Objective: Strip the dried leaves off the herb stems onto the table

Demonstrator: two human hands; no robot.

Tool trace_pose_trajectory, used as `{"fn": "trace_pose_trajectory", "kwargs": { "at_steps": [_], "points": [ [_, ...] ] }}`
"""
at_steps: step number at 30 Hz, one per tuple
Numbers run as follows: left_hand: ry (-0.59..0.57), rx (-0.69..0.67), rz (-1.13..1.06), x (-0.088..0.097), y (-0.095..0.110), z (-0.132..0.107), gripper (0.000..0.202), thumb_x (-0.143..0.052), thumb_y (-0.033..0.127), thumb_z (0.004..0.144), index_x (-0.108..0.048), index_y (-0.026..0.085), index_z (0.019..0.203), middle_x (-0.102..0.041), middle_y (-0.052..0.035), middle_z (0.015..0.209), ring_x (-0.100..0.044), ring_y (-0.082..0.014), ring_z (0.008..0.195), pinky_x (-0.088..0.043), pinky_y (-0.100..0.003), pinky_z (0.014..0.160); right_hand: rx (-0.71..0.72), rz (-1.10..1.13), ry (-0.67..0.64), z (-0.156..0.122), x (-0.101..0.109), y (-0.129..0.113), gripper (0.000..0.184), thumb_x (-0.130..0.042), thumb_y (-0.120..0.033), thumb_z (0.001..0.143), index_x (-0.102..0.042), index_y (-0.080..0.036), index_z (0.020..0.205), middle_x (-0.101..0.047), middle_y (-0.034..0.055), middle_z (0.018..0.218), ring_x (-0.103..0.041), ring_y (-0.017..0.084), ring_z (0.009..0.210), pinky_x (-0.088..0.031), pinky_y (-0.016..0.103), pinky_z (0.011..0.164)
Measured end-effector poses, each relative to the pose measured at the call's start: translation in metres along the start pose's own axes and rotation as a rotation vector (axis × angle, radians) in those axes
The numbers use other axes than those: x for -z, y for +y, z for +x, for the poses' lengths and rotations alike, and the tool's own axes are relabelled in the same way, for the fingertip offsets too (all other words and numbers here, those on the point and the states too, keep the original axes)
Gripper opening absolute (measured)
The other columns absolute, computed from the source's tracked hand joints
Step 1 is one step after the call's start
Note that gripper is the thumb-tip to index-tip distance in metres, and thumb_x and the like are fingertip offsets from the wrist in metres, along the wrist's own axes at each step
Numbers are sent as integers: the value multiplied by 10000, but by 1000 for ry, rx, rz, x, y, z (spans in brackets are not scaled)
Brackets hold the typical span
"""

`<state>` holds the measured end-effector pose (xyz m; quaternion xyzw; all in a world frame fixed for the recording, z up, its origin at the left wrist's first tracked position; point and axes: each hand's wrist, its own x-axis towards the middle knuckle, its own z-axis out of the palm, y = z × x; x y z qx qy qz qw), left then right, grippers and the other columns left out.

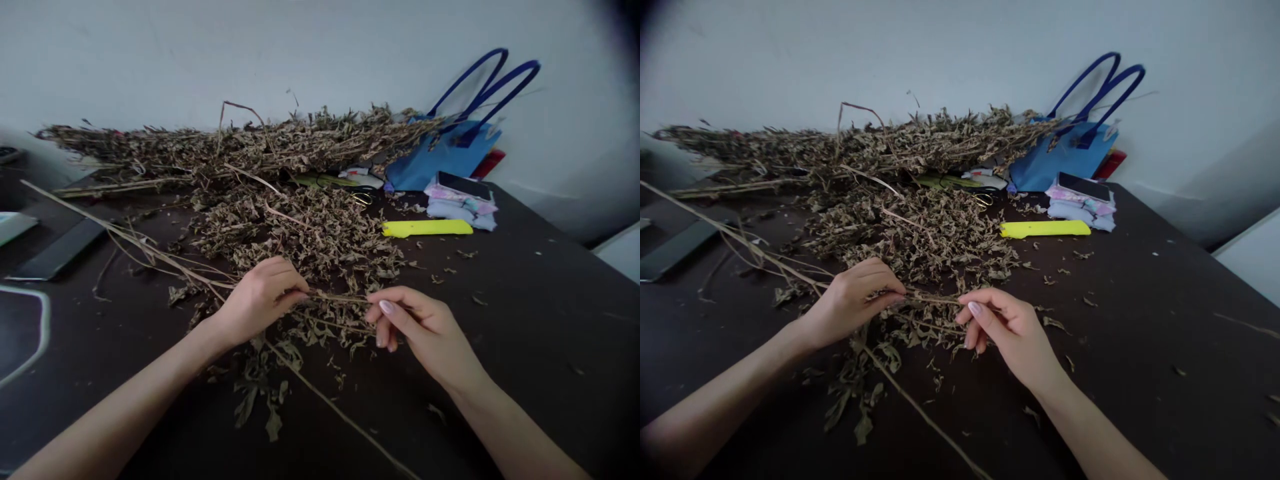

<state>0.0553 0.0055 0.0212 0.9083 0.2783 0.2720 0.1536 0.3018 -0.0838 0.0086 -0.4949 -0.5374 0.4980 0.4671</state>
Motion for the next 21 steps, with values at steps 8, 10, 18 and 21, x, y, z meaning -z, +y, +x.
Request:
{"fn": "trace_pose_trajectory", "kwargs": {
  "at_steps": [8, 10, 18, 21],
  "points": [
    [-29, 23, -32, 4, -6, 1, 130, -478, 191, 882, -606, 168, 875, -621, -43, 852, -561, -153, 824, -454, -276, 748, 3, 18, 17, 2, -2, 1, 162, -516, -277, 883, -617, -195, 978, -648, 42, 807, -594, 88, 534, -480, 190, 433],
    [-23, 61, -67, 5, -9, 0, 138, -466, 194, 889, -602, 169, 892, -616, -40, 868, -568, -143, 824, -458, -256, 734, -2, 22, 12, 1, -2, 2, 163, -516, -278, 882, -619, -190, 972, -647, 44, 803, -592, 88, 533, -479, 191, 434],
    [-13, 127, 46, 7, -13, 1, 182, -435, 197, 881, -607, 164, 930, -614, -63, 925, -564, -183, 885, -454, -311, 784, -13, 31, 10, 1, -1, 2, 167, -514, -282, 879, -613, -188, 975, -642, 45, 803, -589, 98, 530, -478, 211, 436],
    [-92, 169, -47, 8, -5, -1, 205, -412, 216, 899, -607, 174, 945, -623, -43, 891, -581, -152, 809, -456, -257, 712, -14, 28, 8, 1, -2, 2, 169, -510, -282, 881, -612, -186, 976, -642, 47, 804, -589, 100, 534, -473, 212, 436]
  ]
}}
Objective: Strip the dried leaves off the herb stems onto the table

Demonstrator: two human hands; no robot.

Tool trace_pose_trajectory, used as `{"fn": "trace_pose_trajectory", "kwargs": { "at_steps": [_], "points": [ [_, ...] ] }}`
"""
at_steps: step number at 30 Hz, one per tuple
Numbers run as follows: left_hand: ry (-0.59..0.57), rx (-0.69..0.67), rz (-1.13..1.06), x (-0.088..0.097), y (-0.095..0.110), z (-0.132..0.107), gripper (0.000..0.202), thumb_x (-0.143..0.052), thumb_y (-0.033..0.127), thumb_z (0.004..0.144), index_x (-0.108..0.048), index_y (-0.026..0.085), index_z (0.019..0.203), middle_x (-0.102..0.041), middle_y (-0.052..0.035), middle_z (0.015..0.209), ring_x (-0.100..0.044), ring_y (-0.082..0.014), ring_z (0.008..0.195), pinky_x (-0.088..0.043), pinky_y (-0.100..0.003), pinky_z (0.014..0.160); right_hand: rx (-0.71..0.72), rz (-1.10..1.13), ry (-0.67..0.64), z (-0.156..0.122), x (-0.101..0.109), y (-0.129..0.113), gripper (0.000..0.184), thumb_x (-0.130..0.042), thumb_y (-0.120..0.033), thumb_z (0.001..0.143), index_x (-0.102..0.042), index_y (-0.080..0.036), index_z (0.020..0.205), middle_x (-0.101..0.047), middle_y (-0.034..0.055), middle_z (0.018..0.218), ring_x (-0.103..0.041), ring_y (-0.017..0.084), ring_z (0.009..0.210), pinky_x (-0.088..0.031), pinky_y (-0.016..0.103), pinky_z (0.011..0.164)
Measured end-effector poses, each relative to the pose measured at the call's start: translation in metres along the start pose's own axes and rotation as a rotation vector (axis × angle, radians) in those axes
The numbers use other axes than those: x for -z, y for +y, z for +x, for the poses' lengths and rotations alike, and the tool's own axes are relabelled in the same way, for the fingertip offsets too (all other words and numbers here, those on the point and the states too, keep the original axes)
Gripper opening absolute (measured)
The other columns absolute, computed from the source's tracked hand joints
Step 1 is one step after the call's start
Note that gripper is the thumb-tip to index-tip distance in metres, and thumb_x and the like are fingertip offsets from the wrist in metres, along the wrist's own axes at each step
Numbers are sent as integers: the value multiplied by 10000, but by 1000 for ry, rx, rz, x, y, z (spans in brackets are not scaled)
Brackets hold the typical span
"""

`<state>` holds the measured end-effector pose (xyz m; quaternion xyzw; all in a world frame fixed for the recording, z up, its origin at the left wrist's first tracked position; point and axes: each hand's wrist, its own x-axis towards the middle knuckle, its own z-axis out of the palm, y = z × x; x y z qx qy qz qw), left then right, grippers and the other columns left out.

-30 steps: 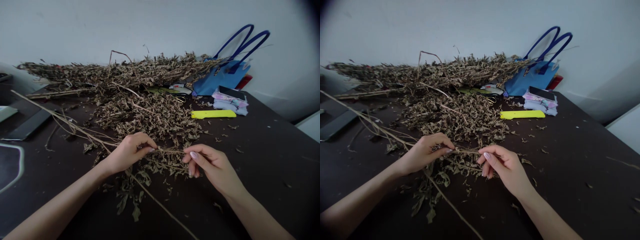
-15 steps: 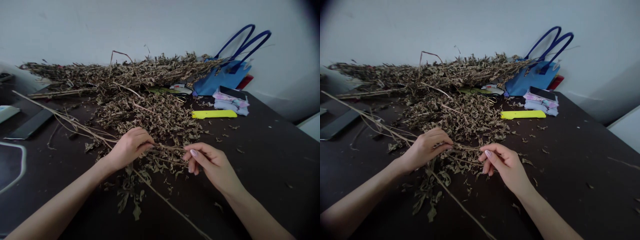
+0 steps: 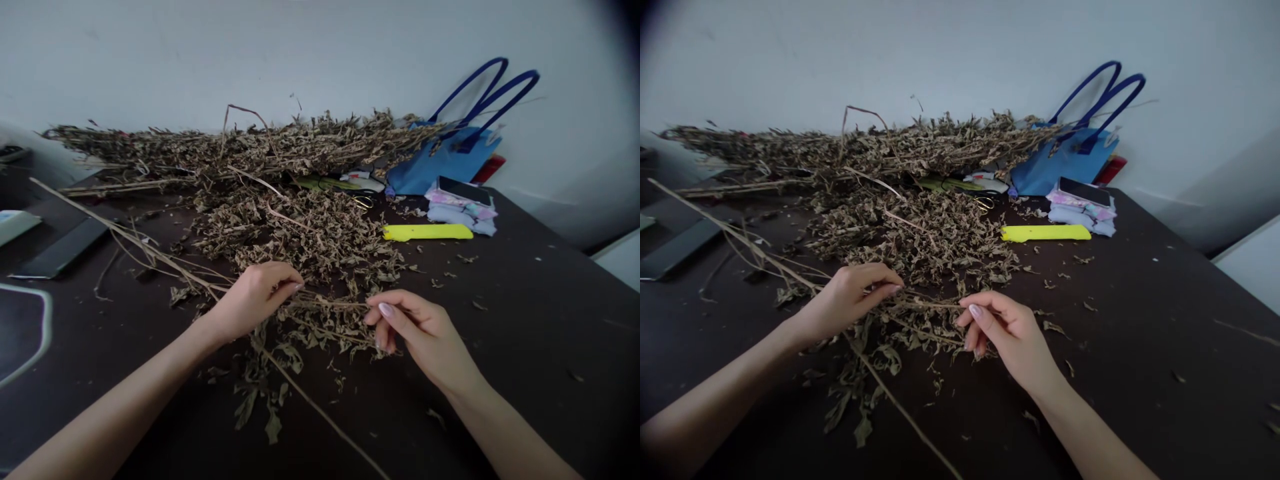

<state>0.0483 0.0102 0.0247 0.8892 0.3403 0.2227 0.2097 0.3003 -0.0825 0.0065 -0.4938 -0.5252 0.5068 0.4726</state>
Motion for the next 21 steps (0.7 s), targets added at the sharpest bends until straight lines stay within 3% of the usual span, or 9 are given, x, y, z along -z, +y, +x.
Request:
{"fn": "trace_pose_trajectory", "kwargs": {
  "at_steps": [5, 9, 15, 21],
  "points": [
    [-79, 35, -94, -2, 13, -1, 232, -393, 242, 916, -616, 181, 927, -636, -25, 849, -591, -132, 751, -445, -224, 670, 2, 1, -2, -1, -1, 0, 170, -517, -288, 877, -613, -186, 972, -643, 47, 801, -587, 98, 534, -475, 207, 432],
    [-136, 74, -184, -3, 21, 2, 243, -385, 254, 924, -605, 204, 1013, -655, -12, 860, -608, -125, 737, -458, -204, 629, 1, -2, -7, -2, -2, -2, 170, -516, -293, 878, -613, -186, 968, -645, 46, 798, -589, 96, 530, -478, 205, 436],
    [-192, 81, -235, -7, 25, 2, 264, -466, 259, 893, -579, 270, 1132, -655, 1, 1037, -623, -142, 896, -496, -221, 739, 3, -10, 3, -2, -3, -1, 176, -520, -304, 873, -614, -181, 958, -647, 43, 786, -587, 95, 521, -476, 209, 430],
    [-133, 73, -234, -15, 28, 2, 278, -515, 241, 863, -586, 248, 1131, -646, -18, 1075, -619, -163, 924, -513, -261, 770, -8, -16, -17, -2, -4, -1, 174, -511, -295, 878, -614, -183, 962, -649, 45, 792, -596, 97, 529, -479, 208, 434]
  ]
}}
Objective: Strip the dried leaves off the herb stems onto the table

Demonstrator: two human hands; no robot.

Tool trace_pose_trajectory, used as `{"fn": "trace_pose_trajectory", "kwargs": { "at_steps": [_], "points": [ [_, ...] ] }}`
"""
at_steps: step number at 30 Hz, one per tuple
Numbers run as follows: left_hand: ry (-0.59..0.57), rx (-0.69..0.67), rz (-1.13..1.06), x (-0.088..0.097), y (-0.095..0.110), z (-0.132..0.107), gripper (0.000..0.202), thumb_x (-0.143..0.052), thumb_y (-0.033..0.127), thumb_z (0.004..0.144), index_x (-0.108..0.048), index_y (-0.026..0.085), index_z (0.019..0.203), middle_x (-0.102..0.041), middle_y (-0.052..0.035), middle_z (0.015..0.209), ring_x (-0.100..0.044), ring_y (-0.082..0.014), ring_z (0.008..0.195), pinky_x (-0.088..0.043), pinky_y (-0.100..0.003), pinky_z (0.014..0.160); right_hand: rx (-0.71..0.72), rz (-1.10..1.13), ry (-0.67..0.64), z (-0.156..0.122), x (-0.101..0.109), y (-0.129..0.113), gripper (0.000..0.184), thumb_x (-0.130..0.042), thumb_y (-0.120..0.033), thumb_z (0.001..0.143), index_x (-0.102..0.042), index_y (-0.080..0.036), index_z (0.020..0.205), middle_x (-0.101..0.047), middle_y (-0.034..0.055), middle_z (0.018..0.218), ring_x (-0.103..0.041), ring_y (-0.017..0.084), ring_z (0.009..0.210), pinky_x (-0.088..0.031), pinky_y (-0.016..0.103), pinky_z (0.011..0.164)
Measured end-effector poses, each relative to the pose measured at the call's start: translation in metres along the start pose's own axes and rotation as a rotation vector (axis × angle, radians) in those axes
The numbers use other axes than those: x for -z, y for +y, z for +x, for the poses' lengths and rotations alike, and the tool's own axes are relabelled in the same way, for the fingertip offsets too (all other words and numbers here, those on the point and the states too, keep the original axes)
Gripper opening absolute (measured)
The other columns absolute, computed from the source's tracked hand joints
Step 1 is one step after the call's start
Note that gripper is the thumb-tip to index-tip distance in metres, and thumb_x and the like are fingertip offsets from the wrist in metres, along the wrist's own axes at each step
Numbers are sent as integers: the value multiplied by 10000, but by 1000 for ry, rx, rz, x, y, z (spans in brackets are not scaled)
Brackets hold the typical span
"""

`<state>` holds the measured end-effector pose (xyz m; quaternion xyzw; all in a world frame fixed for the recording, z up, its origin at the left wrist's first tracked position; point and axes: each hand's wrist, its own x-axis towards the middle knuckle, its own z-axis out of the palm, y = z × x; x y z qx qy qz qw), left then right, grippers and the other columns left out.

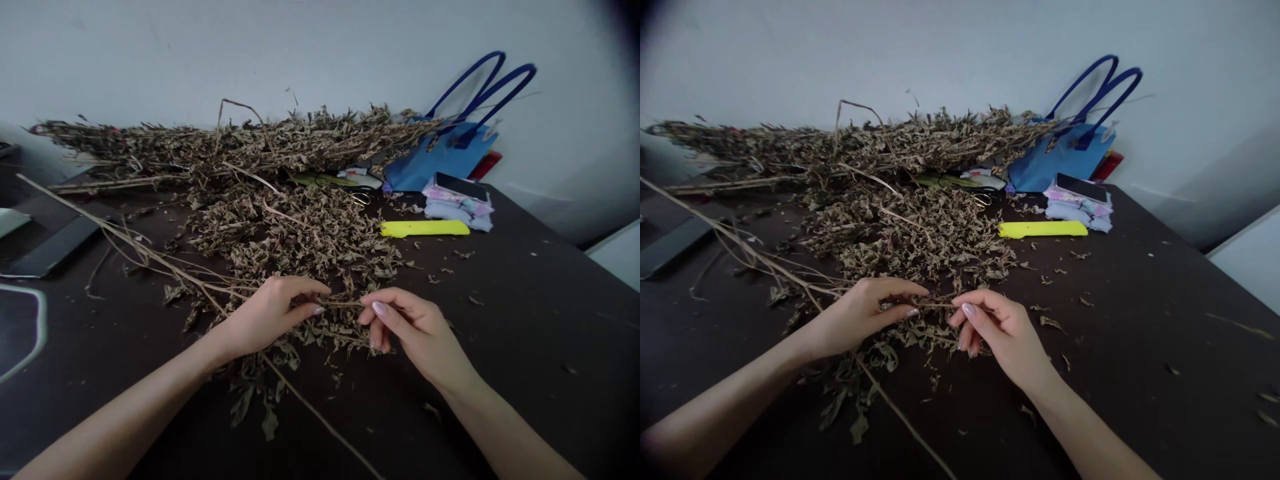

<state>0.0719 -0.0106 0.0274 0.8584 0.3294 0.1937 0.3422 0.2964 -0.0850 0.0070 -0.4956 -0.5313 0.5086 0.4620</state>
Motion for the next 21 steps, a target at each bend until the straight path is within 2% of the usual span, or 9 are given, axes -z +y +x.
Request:
{"fn": "trace_pose_trajectory", "kwargs": {
  "at_steps": [3, 8, 15, 21],
  "points": [
    [29, -11, -11, -1, 1, 1, 241, -500, 204, 864, -622, 246, 1068, -653, -10, 1057, -618, -157, 928, -507, -262, 790, -9, 3, -13, 0, 0, 0, 176, -506, -294, 880, -614, -186, 968, -648, 45, 794, -599, 97, 527, -483, 210, 437],
    [33, 32, -96, -2, 1, 4, 212, -493, 259, 870, -641, 223, 1018, -684, -11, 922, -640, -140, 793, -512, -242, 709, -8, -6, -14, 0, -2, 2, 178, -503, -300, 880, -610, -189, 969, -647, 44, 792, -592, 97, 518, -484, 212, 432],
    [96, 43, -45, -11, 2, 6, 232, -480, 252, 874, -610, 220, 1063, -670, -16, 922, -613, -125, 731, -482, -234, 638, -5, -9, -13, 1, -2, 2, 179, -504, -301, 880, -607, -189, 972, -645, 42, 791, -593, 94, 519, -484, 203, 431],
    [149, 63, -103, -19, 1, 7, 215, -454, 279, 884, -606, 176, 995, -646, -14, 761, -579, -111, 610, -468, -227, 568, -15, -25, -7, 1, -3, 1, 188, -506, -319, 877, -607, -192, 973, -649, 41, 787, -595, 94, 510, -486, 202, 429]
  ]
}}
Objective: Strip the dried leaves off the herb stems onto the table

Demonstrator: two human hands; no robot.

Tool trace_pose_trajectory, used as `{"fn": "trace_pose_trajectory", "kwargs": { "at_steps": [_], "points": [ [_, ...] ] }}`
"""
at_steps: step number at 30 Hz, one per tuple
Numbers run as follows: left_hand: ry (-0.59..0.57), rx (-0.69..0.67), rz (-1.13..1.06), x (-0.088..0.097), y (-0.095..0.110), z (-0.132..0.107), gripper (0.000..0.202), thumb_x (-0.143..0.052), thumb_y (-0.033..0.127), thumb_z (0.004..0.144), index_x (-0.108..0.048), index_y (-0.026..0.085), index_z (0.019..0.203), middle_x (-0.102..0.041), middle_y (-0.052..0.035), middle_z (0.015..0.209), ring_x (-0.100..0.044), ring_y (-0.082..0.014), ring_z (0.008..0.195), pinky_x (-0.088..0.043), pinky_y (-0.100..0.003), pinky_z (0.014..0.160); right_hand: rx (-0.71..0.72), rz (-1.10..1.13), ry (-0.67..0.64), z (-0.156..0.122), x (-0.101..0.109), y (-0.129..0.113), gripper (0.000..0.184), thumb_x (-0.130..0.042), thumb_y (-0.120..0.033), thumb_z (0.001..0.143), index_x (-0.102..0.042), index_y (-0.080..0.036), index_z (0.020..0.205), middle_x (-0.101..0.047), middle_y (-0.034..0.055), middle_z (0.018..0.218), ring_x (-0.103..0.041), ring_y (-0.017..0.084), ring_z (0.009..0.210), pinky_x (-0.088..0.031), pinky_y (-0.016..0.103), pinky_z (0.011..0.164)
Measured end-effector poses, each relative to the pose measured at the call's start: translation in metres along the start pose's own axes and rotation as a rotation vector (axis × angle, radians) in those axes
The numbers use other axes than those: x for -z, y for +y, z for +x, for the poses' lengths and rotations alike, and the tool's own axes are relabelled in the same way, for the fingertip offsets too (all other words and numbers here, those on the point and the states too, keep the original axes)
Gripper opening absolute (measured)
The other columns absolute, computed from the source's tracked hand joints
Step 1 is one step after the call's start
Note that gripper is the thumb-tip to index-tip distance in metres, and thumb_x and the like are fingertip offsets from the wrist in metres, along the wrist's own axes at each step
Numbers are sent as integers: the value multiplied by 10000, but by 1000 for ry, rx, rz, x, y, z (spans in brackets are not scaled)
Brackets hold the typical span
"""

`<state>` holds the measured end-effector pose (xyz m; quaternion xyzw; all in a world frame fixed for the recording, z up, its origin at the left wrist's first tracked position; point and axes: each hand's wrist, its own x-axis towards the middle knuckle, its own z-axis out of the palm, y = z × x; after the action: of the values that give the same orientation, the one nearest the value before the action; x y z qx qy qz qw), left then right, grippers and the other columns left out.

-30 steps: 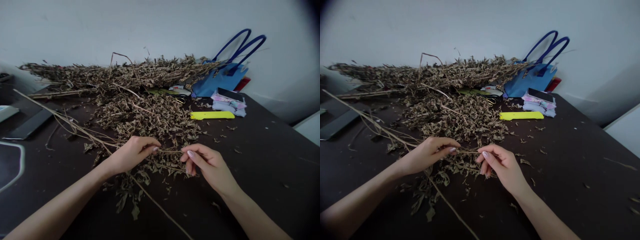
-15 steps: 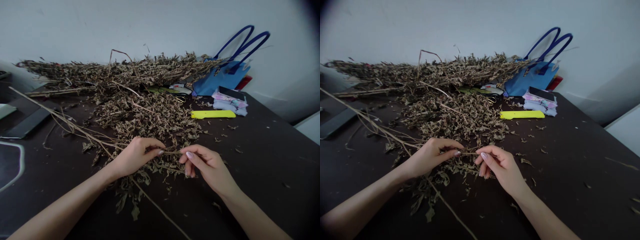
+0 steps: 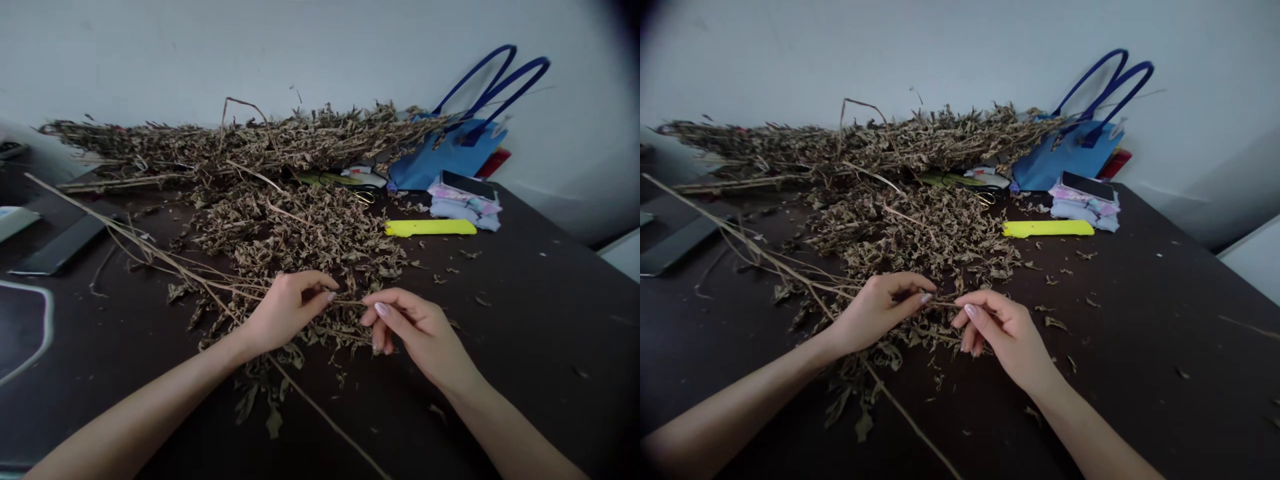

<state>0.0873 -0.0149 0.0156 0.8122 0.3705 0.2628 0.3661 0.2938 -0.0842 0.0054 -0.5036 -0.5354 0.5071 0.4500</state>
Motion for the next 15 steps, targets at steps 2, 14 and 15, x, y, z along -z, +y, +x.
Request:
{"fn": "trace_pose_trajectory", "kwargs": {
  "at_steps": [2, 14, 15],
  "points": [
    [16, 1, -4, -2, 0, 0, 191, -458, 268, 879, -612, 167, 928, -635, -8, 727, -568, -103, 586, -462, -220, 555, 0, 1, 5, 0, 0, 1, 192, -509, -325, 875, -607, -190, 970, -650, 42, 785, -592, 95, 508, -486, 204, 429],
    [209, -73, 390, 2, -14, 2, 411, -430, 236, 896, -405, 161, 1299, -647, -26, 735, -581, -126, 597, -472, -253, 585, -6, 7, -26, -2, -1, -1, 182, -499, -304, 882, -606, -187, 970, -649, 43, 793, -604, 95, 520, -491, 207, 439],
    [233, -98, 480, 3, -15, 2, 422, -434, 239, 894, -397, 155, 1306, -646, -36, 749, -579, -139, 614, -471, -271, 596, -9, 8, -26, -2, -1, -1, 181, -496, -303, 884, -604, -188, 973, -649, 43, 797, -604, 96, 522, -491, 208, 440]
  ]
}}
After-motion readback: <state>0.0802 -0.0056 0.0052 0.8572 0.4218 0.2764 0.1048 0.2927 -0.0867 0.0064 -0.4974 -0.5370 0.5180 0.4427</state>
